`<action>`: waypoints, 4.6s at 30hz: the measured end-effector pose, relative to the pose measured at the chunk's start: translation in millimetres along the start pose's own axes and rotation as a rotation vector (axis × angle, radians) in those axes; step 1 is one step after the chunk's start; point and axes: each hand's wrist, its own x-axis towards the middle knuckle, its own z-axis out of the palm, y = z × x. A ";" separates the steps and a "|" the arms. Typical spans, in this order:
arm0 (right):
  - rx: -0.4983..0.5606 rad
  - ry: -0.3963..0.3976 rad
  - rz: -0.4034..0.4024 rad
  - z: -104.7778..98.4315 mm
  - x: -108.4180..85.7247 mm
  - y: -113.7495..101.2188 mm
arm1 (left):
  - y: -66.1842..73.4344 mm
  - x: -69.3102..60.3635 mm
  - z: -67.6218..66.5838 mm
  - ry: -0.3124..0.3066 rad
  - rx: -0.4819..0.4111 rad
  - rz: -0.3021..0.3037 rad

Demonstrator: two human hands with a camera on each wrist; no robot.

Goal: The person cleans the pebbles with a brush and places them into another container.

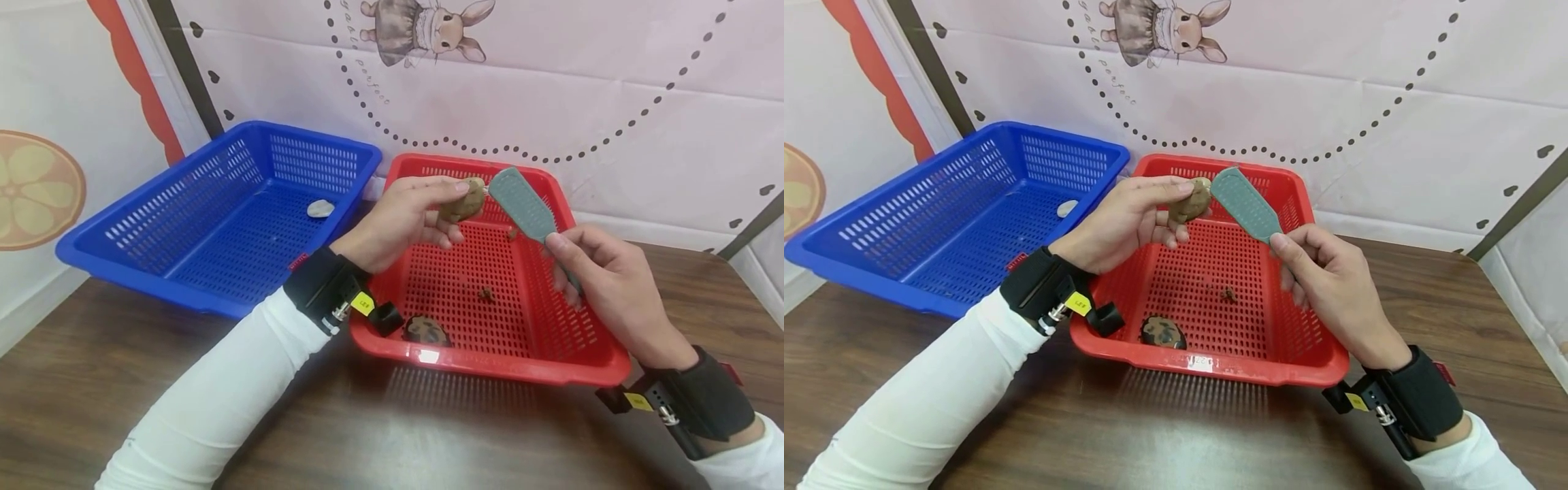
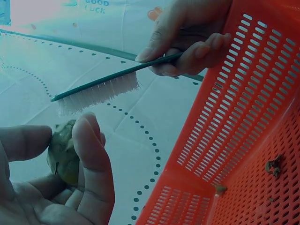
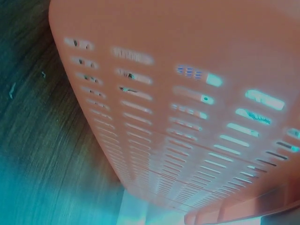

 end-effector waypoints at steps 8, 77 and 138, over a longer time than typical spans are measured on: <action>-0.055 0.000 -0.019 -0.1 0.5 0.5 | -0.2 -0.3 0.9 -0.064 0.017 0.062; 0.001 0.079 -0.019 -0.3 -0.5 1.8 | -2.0 -0.9 -1.7 -0.055 0.087 0.122; -0.023 0.067 -0.024 -0.9 -1.9 0.1 | -2.2 -1.6 1.0 -0.027 0.071 0.125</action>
